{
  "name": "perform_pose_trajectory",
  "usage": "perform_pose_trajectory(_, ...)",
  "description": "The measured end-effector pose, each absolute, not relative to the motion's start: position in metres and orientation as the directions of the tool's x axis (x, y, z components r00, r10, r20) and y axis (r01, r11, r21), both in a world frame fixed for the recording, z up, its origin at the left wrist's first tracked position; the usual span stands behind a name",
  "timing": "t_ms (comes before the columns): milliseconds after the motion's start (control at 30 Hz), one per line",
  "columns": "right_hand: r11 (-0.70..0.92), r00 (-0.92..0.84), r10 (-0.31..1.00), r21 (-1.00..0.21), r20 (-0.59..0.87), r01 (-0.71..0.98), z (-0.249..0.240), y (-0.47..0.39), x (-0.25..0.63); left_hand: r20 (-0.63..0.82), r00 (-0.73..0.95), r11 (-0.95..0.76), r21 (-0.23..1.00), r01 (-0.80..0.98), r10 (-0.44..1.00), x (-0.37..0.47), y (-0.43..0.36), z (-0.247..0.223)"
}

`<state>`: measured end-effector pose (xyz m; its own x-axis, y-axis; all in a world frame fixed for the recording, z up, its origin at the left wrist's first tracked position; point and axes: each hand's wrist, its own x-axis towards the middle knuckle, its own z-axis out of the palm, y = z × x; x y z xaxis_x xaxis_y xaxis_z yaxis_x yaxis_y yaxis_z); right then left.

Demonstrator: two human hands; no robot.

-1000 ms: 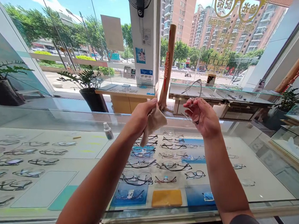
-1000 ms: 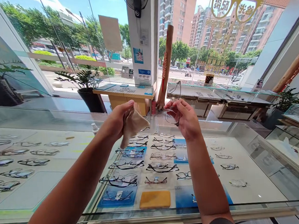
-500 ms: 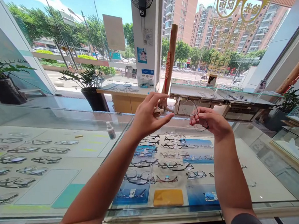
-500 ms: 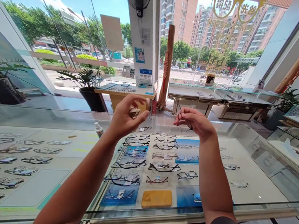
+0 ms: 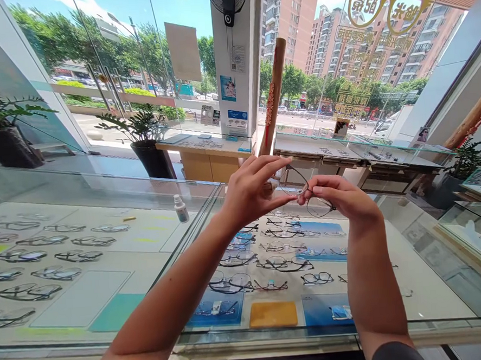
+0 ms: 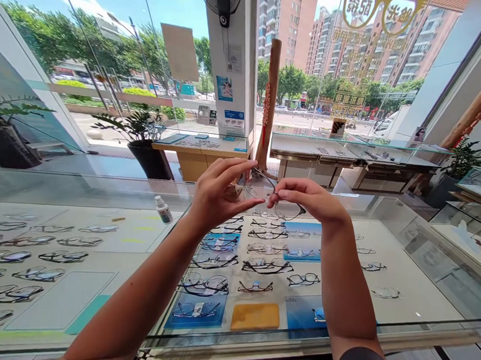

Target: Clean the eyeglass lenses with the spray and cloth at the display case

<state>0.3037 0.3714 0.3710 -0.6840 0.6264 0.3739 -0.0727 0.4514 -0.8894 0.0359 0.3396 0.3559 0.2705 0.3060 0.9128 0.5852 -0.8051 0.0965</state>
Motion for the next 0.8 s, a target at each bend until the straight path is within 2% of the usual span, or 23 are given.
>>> perform_pose_trajectory(133, 0.474, -0.534, 0.707, -0.871, 0.465, -0.130, 0.370, 0.378, 0.321, 0.926, 0.170, -0.804, 0.189, 0.565, 0.337, 0.033, 0.337, 0.358)
perform_pose_trajectory(300, 0.415, -0.411, 0.789, -0.890, 0.456, -0.190, 0.366, 0.395, 0.341, 0.935, -0.020, -0.769, 0.304, 0.562, 0.355, 0.026, 0.332, 0.362)
perform_pose_trajectory(467, 0.340, -0.403, 0.809, -0.900, 0.428, -0.274, 0.360, 0.406, 0.354, 0.927, -0.165, -0.740, 0.369, 0.562, 0.337, 0.021, 0.327, 0.366)
perform_pose_trajectory(600, 0.263, -0.404, 0.829, -0.907, 0.386, -0.329, 0.358, 0.408, 0.354, 0.915, -0.220, -0.728, 0.403, 0.555, 0.339, 0.019, 0.326, 0.367)
perform_pose_trajectory(700, 0.386, -0.347, 0.827, -0.896, 0.442, -0.221, 0.363, 0.399, 0.337, 0.911, -0.230, -0.711, 0.411, 0.571, 0.341, 0.020, 0.325, 0.369)
perform_pose_trajectory(800, 0.651, -0.171, 0.726, -0.746, 0.666, -0.139, 0.368, 0.383, 0.311, 0.911, -0.234, -0.699, 0.411, 0.585, 0.339, 0.023, 0.321, 0.371)
